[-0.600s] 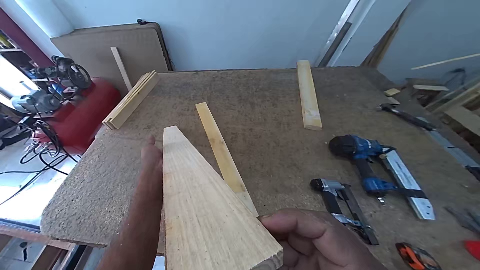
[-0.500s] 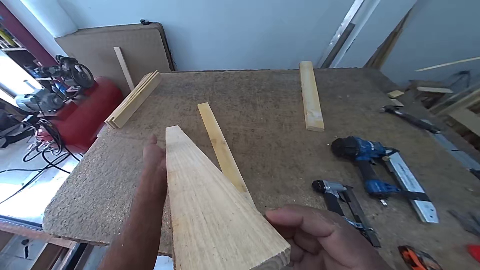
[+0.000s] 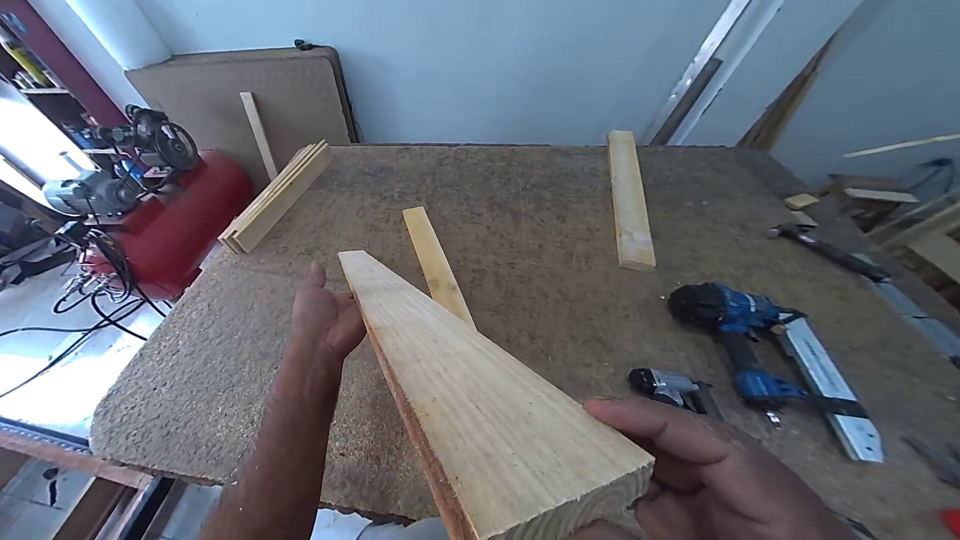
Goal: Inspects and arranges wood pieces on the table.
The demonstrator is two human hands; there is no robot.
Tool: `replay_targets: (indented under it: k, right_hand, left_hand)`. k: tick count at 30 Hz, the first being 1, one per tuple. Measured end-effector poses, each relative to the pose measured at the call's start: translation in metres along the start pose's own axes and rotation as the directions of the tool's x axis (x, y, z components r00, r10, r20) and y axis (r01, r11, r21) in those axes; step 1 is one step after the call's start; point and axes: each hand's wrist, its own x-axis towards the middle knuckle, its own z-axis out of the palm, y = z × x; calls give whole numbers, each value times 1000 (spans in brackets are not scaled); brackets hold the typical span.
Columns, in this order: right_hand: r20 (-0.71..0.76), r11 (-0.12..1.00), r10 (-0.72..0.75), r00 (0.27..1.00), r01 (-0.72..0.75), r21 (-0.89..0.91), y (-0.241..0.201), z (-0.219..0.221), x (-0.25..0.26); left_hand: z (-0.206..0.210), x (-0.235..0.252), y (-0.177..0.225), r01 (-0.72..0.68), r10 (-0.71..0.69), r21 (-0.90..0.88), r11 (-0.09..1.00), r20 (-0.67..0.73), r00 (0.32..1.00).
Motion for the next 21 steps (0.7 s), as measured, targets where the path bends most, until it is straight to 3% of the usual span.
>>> replay_targets:
  k: [9,13,21]
  right_hand:
    - [-4,999,-24,1000,24,-30,-1,5,-1]
    - [-29,998,-45,999,43,-55,-4,11,-3]
    - [23,990,-128,991,129,-60,1,15,0]
  left_hand:
    - [-2,-10,-1,11,-11,67,998,-7,1000]
    - [-27,6,1,55,-52,-23,998,124,991]
    - [-34,5,4,69,-64,-41,997,107,992]
